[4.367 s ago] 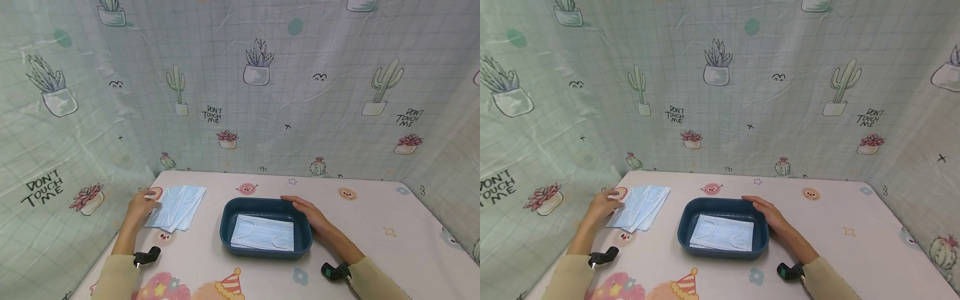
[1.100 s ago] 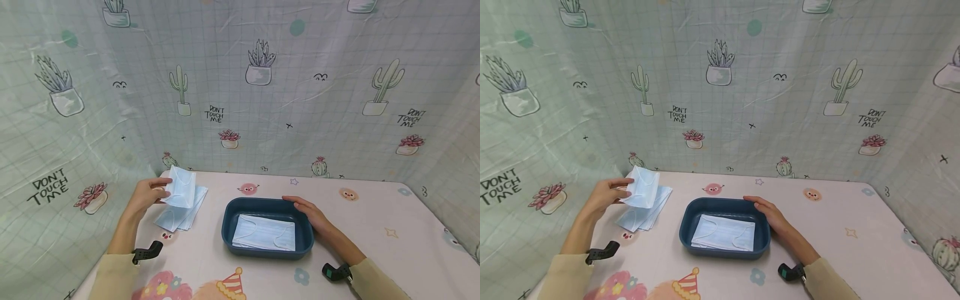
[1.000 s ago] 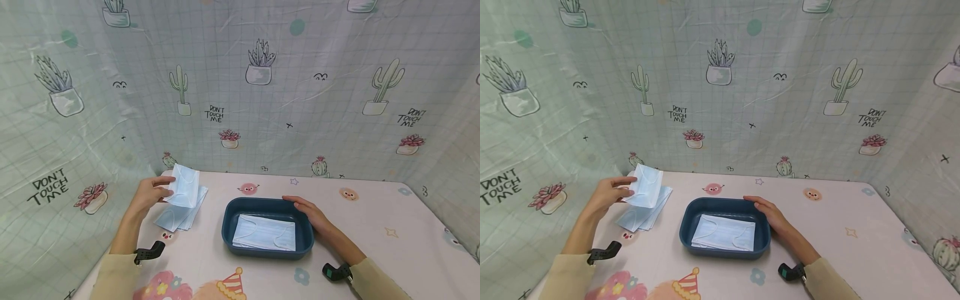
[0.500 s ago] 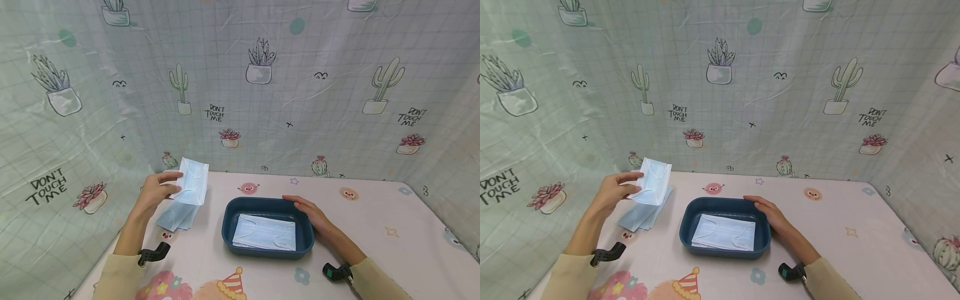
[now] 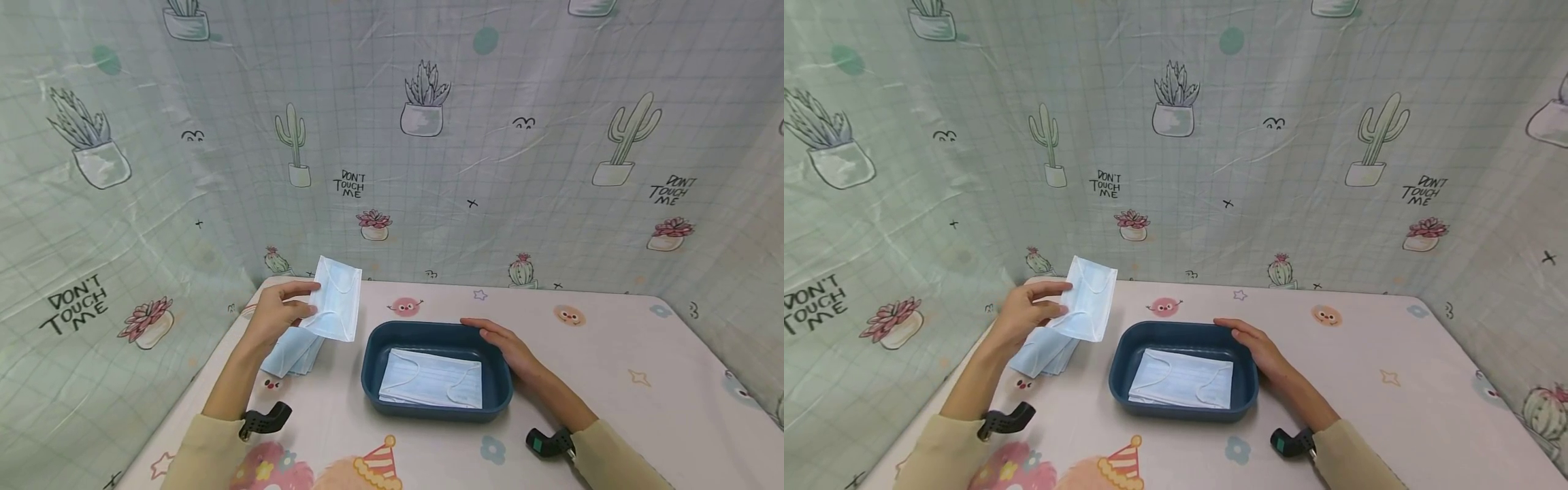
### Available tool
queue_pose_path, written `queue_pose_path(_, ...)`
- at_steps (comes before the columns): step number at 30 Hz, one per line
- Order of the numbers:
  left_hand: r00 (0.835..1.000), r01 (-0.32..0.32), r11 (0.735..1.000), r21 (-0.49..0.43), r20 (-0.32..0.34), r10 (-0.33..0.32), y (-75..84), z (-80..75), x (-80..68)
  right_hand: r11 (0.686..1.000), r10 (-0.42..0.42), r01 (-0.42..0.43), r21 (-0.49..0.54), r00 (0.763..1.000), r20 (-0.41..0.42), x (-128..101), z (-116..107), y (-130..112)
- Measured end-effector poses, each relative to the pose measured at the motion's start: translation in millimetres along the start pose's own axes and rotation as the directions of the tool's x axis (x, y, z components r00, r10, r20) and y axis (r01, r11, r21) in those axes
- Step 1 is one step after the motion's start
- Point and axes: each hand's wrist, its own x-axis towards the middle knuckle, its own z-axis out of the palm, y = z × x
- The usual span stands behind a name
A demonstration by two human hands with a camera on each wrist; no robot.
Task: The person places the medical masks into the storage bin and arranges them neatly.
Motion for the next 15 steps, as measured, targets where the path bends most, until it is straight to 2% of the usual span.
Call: queue_pose_path(15,0.998,0.037,0.999,-0.010,0.043,-0.037,7.1,23.2,-1.5,1.000,-0.022,0.022,-0.017,1.000,0.000,0.6,-1.0,0.3)
